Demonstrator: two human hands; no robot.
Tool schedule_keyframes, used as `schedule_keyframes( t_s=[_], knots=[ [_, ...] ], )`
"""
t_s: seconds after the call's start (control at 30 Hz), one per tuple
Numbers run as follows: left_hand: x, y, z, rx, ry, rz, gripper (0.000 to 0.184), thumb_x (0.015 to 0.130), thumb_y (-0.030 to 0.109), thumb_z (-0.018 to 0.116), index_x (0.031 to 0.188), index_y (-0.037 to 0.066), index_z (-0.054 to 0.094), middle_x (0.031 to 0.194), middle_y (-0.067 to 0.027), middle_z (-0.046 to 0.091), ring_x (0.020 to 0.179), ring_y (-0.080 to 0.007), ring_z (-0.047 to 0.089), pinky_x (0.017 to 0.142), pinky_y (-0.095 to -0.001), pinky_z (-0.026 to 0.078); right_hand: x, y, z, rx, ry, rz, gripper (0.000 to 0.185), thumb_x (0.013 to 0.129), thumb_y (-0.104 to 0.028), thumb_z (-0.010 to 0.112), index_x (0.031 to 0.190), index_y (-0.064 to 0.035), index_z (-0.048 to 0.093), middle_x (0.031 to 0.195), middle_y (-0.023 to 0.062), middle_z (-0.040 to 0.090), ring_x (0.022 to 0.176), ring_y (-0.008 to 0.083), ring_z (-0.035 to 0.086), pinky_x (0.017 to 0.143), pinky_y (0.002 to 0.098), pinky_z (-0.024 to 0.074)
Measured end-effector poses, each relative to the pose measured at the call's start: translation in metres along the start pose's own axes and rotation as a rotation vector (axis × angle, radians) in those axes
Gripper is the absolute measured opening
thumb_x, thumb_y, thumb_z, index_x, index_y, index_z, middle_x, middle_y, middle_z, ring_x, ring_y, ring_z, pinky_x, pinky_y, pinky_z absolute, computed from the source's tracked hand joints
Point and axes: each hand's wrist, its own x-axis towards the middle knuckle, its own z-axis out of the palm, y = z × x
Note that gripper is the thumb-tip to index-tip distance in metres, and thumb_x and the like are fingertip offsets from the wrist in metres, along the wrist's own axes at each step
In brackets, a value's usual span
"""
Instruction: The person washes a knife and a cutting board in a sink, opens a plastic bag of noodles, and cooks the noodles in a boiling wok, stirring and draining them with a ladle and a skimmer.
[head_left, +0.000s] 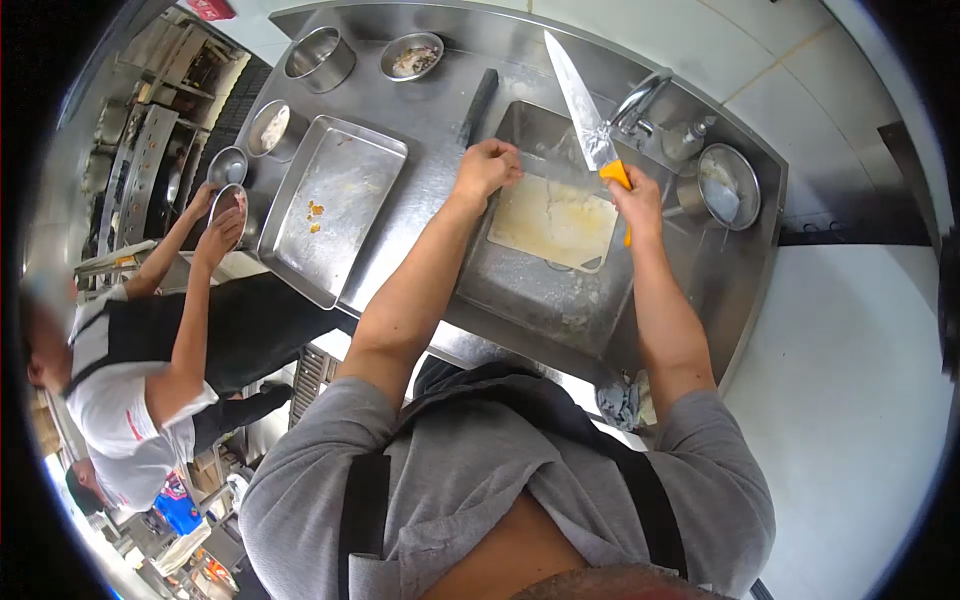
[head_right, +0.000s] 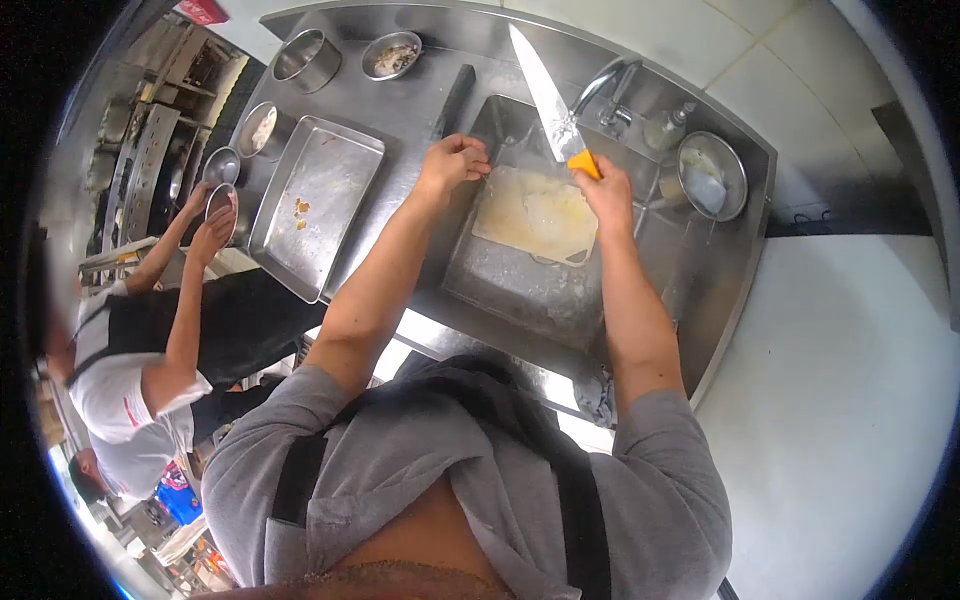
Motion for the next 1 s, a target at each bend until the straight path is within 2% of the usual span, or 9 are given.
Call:
schedule_keyframes(
  t_s=[0.17, 0.33, 0.53, 0.6, 0.67, 0.7, 0.77, 0.9, 1.0],
  knots=[
    [0.01, 0.028, 0.021, 0.012, -0.064, 0.045, 0.026, 0.082, 0.016, 0.06, 0.1, -0.003, 0.058, 0.085, -0.0095, 0.063, 0.075, -0.0184, 0.064, 0.064, -0.0279, 0.051, 0.021, -0.014, 0.014, 0.056, 0.054, -0.123, 0.037, 0.072, -0.019, 0.066, 0.105, -0.0025, 0.064, 0.088, 0.0117, 0.068, 0.078, 0.0186, 0.064, 0.072, 0.0296, 0.0479],
    [0.032, 0.055, 0.067, -0.204, -0.178, -0.076, 0.027, 0.082, 0.017, 0.06, 0.094, -0.007, 0.058, 0.081, -0.0137, 0.062, 0.072, -0.0222, 0.065, 0.064, -0.0317, 0.053, 0.019, -0.024, 0.019, -0.365, 0.253, -0.616, 0.038, 0.072, -0.011, 0.068, 0.11, -0.0109, 0.064, 0.094, 0.0104, 0.064, 0.086, 0.0278, 0.061, 0.078, 0.0344, 0.0474],
    [0.058, 0.046, 0.076, -0.309, 0.034, -0.033, 0.018, 0.083, 0.009, 0.054, 0.091, -0.007, 0.056, 0.077, -0.0154, 0.061, 0.065, -0.0236, 0.063, 0.055, -0.0314, 0.055, 0.026, -0.036, 0.026, -0.25, 0.223, -0.629, 0.034, 0.072, -0.012, 0.069, 0.107, -0.0117, 0.066, 0.096, 0.0115, 0.06, 0.091, 0.0285, 0.058, 0.078, 0.0357, 0.047],
    [0.061, 0.041, 0.072, -0.334, 0.027, 0.018, 0.017, 0.084, 0.008, 0.055, 0.088, -0.007, 0.056, 0.077, -0.0154, 0.061, 0.065, -0.0236, 0.063, 0.056, -0.0319, 0.055, 0.033, -0.039, 0.029, -0.156, 0.24, -0.536, 0.028, 0.077, -0.014, 0.067, 0.105, -0.0085, 0.065, 0.094, 0.0106, 0.064, 0.087, 0.025, 0.062, 0.076, 0.0343, 0.0473],
    [0.061, 0.036, 0.069, -0.333, 0.076, 0.066, 0.018, 0.085, 0.01, 0.057, 0.088, -0.008, 0.056, 0.077, -0.0153, 0.061, 0.066, -0.023, 0.063, 0.059, -0.0321, 0.056, 0.041, -0.046, 0.027, 0.087, 0.102, -0.172, 0.024, 0.083, -0.018, 0.064, 0.101, -0.002, 0.065, 0.089, 0.0108, 0.068, 0.081, 0.0209, 0.065, 0.073, 0.0313, 0.0494],
    [0.065, 0.03, 0.07, -0.329, 0.075, 0.063, 0.018, 0.085, 0.01, 0.057, 0.088, -0.008, 0.056, 0.077, -0.0153, 0.061, 0.066, -0.023, 0.063, 0.059, -0.0321, 0.056, 0.047, -0.043, 0.03, 0.091, 0.103, -0.168, 0.024, 0.083, -0.018, 0.064, 0.101, -0.002, 0.065, 0.089, 0.0108, 0.068, 0.081, 0.0209, 0.065, 0.073, 0.0313, 0.0494],
    [0.074, 0.019, 0.074, -0.27, 0.109, 0.046, 0.018, 0.082, 0.01, 0.06, 0.084, -0.008, 0.058, 0.074, -0.0147, 0.063, 0.06, -0.0205, 0.063, 0.054, -0.0292, 0.054, 0.056, -0.036, 0.035, 0.526, -0.052, -0.164, 0.025, 0.087, -0.02, 0.06, 0.097, 0.0027, 0.064, 0.084, 0.011, 0.069, 0.076, 0.0176, 0.066, 0.068, 0.0286, 0.051],
    [0.083, 0.001, 0.091, -0.234, 0.059, 0.045, 0.017, 0.082, 0.011, 0.062, 0.079, -0.006, 0.058, 0.071, -0.013, 0.063, 0.059, -0.0194, 0.062, 0.055, -0.0292, 0.054, 0.043, -0.03, 0.019, 0.565, -0.06, -0.02, 0.022, 0.09, -0.015, 0.056, 0.099, 0.0039, 0.063, 0.086, 0.0115, 0.069, 0.077, 0.0173, 0.067, 0.067, 0.0272, 0.0521],
    [0.08, -0.006, 0.101, -0.089, -0.106, 0.012, 0.02, 0.081, 0.013, 0.063, 0.086, -0.006, 0.06, 0.076, -0.0121, 0.063, 0.067, -0.0188, 0.062, 0.06, -0.0309, 0.055, 0.035, -0.023, 0.01, 0.557, -0.046, 0.044, 0.021, 0.091, -0.011, 0.054, 0.103, 0.0035, 0.062, 0.089, 0.0119, 0.068, 0.077, 0.0169, 0.067, 0.068, 0.028, 0.0524]
  ],
)
